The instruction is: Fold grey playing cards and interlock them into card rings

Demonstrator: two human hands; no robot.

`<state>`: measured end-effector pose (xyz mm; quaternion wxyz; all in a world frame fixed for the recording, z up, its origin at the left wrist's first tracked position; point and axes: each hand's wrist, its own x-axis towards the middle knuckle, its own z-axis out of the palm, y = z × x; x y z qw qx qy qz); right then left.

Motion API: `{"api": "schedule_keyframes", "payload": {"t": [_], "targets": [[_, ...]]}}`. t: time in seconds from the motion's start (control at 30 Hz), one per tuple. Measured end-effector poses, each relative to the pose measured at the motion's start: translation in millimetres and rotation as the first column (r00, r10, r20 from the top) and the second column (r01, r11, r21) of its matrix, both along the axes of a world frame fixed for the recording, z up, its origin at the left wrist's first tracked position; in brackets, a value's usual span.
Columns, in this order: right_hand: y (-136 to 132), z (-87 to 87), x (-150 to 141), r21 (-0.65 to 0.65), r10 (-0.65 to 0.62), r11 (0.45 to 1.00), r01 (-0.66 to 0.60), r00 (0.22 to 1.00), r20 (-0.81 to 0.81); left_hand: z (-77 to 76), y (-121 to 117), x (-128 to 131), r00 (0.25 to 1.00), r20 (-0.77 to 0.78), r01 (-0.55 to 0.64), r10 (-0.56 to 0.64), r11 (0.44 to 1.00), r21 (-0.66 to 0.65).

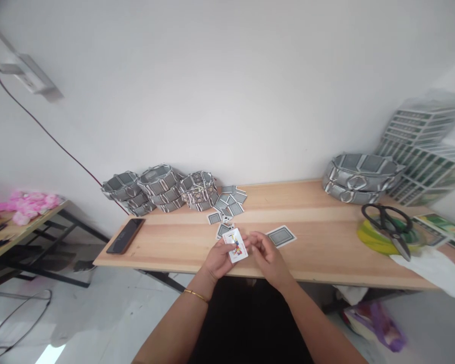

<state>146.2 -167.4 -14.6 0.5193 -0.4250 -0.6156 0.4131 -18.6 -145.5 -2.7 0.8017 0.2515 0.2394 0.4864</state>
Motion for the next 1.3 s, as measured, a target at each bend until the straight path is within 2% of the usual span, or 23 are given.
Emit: {"api": "schedule_keyframes", "payload": {"t": [0.17,0.3,0.53,0.73,0.97,1.13,1.3], "targets": [[-3,12.7,-4,0.17,0.1,0.975,-0.146,0.962,0.254,1.4,1,-1,1.0,0.03,-0.006,0.005,1.0,0.011],[-5,16.7,-5,0.192,0.103,0.964,-0.182,0.927,0.36,5.0,0,-2,1.0,0.018,0.022,-0.022,1.0,-0.006],[-3,13.0,0,0.136,0.069,0.984,-0.114,0.952,0.299,6.8,-3,0,0.996,-0.039,0.081,-0.08,0.997,0.011],[-5,13.1,-1,0.205,-0.037,0.979,-0.006,0.978,0.205,5.8,-3,3,0.996,-0.014,0.092,-0.093,0.996,-0.008],[-3,15.5,1,0.118,0.105,0.983,-0.137,0.964,0.243,2.9,-2,5,0.998,-0.013,0.061,-0.062,0.997,-0.043],[-5,16.9,1,0.073,0.074,0.993,-0.091,0.974,0.216,2.8,-4,4,0.996,-0.041,0.076,-0.076,0.997,0.0],[-6,18.2,0,0.072,0.078,0.993,-0.098,0.969,0.234,2.8,-4,3,0.991,-0.041,0.125,-0.124,0.992,0.025]]}}
